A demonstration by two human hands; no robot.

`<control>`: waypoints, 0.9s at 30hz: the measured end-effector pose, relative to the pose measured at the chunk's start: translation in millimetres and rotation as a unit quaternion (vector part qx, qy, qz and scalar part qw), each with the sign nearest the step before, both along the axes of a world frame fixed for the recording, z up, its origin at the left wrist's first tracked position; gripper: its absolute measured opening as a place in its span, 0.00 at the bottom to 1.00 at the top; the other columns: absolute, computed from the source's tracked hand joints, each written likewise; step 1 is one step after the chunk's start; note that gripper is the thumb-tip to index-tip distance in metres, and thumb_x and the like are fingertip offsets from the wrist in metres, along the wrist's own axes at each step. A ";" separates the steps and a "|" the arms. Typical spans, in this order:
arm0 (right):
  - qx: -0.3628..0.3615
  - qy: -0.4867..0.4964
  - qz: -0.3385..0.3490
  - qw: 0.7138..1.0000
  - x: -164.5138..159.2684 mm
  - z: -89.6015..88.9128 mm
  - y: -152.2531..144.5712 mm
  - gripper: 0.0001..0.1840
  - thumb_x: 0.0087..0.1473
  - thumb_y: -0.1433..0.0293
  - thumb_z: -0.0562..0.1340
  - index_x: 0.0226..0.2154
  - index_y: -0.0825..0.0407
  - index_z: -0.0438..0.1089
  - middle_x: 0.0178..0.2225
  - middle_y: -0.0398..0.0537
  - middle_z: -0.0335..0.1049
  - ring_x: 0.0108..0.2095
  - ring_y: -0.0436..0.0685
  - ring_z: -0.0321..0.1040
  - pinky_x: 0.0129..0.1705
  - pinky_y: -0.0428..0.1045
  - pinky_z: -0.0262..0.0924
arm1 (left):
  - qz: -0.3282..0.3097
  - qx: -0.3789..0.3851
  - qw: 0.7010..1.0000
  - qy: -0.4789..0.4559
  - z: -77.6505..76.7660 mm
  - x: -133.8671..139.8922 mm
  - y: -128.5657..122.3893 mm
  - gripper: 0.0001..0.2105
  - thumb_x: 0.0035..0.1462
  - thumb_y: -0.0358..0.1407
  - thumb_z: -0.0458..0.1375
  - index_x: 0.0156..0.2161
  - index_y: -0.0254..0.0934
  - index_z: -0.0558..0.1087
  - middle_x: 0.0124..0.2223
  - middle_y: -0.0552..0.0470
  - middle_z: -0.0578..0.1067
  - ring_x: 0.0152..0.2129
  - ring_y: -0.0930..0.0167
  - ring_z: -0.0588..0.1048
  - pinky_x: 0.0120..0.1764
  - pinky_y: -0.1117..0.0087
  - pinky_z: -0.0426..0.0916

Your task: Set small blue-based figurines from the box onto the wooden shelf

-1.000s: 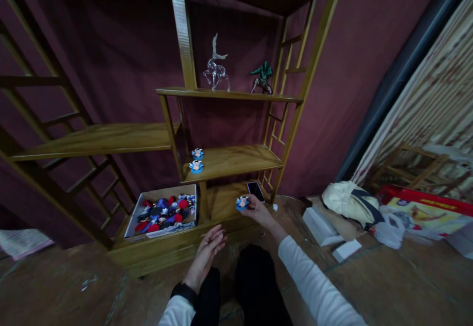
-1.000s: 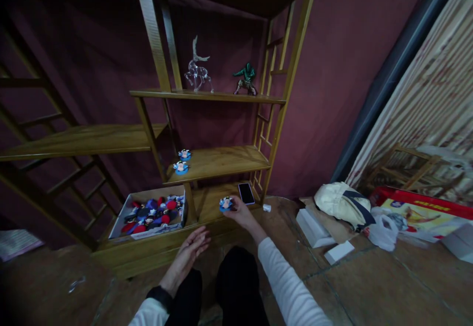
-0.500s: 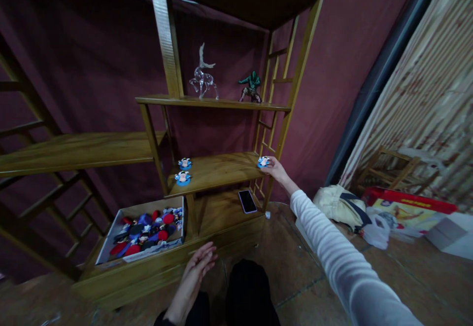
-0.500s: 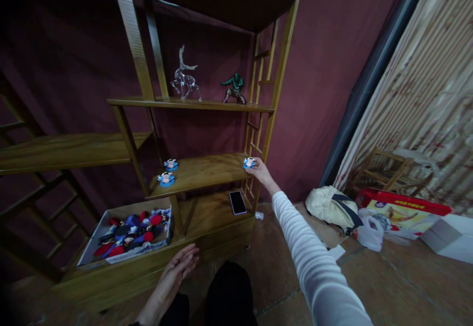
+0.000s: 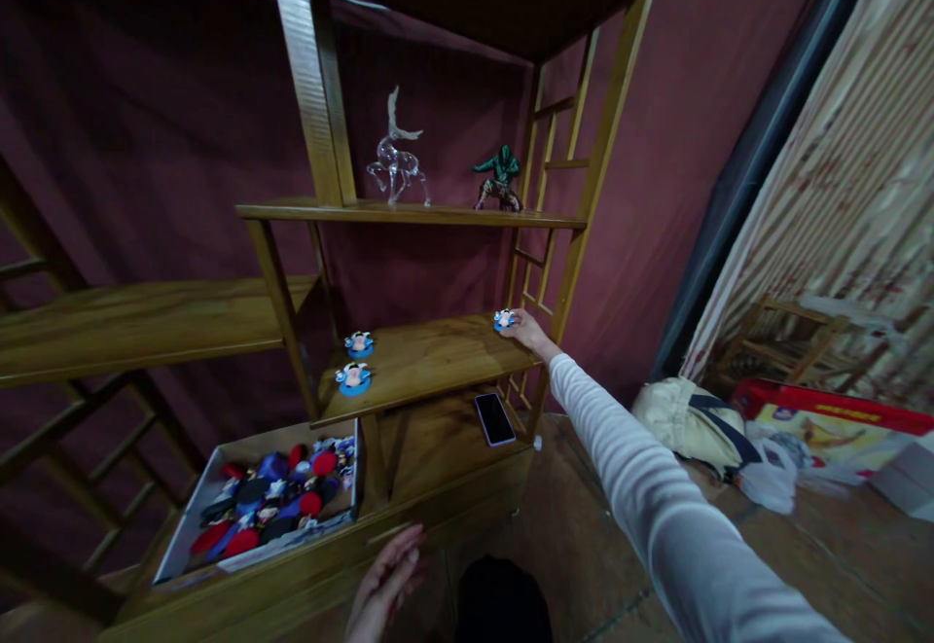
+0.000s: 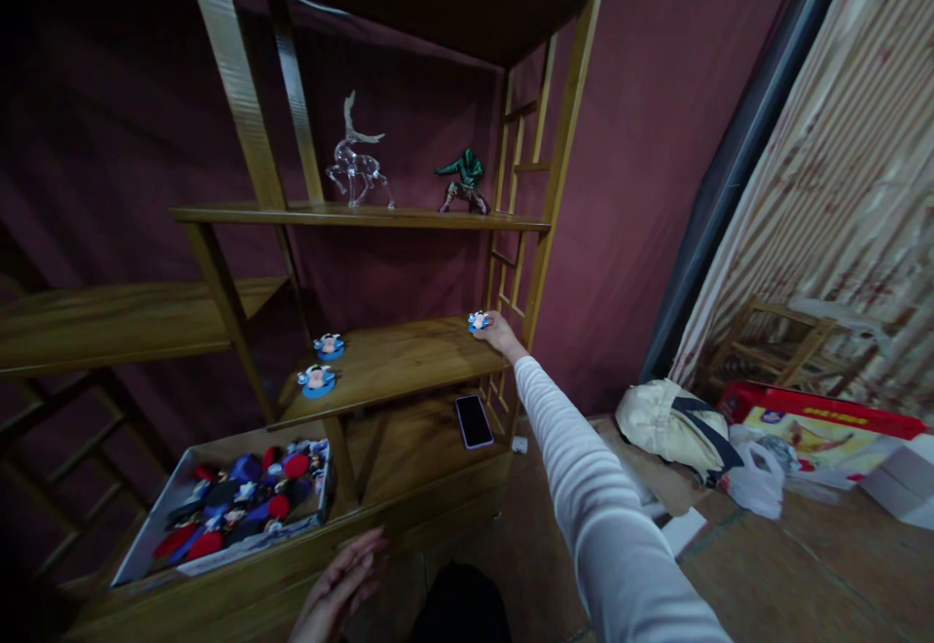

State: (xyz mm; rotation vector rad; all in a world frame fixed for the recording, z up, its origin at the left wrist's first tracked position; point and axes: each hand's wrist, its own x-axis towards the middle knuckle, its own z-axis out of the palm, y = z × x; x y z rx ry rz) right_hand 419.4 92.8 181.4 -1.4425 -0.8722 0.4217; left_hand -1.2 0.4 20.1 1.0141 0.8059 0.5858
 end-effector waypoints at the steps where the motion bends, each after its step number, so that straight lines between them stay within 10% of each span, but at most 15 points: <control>1: -0.001 -0.002 0.002 1.000 1.5 -1.4 1.9 0.26 0.24 0.78 0.66 0.31 0.50 0.58 0.30 0.39 0.68 0.32 0.51 0.67 0.42 0.52 0.62 | 0.000 -0.001 1.000 -0.001 2.3 -0.1 0.3 0.23 0.42 0.44 0.62 0.46 0.41 0.71 0.50 0.46 0.71 0.47 0.62 0.69 0.45 0.66 0.65; 17: -0.070 -0.060 0.046 0.995 9.4 -22.8 -62.5 0.25 0.26 0.75 0.68 0.32 0.52 0.62 0.29 0.40 0.69 0.32 0.51 0.68 0.41 0.51 0.63 | -0.005 0.007 1.000 -0.008 -5.8 -0.7 4.4 0.24 0.38 0.44 0.64 0.43 0.39 0.72 0.48 0.45 0.73 0.44 0.59 0.71 0.45 0.63 0.66; 27: -0.181 -0.253 0.057 0.949 5.9 27.4 -57.9 0.20 0.37 0.78 0.63 0.37 0.52 0.70 0.34 0.44 0.72 0.36 0.51 0.68 0.42 0.47 0.62 | -0.008 0.022 1.000 -0.004 -12.7 -5.2 8.6 0.24 0.40 0.45 0.63 0.45 0.39 0.72 0.48 0.44 0.73 0.44 0.60 0.71 0.46 0.62 0.66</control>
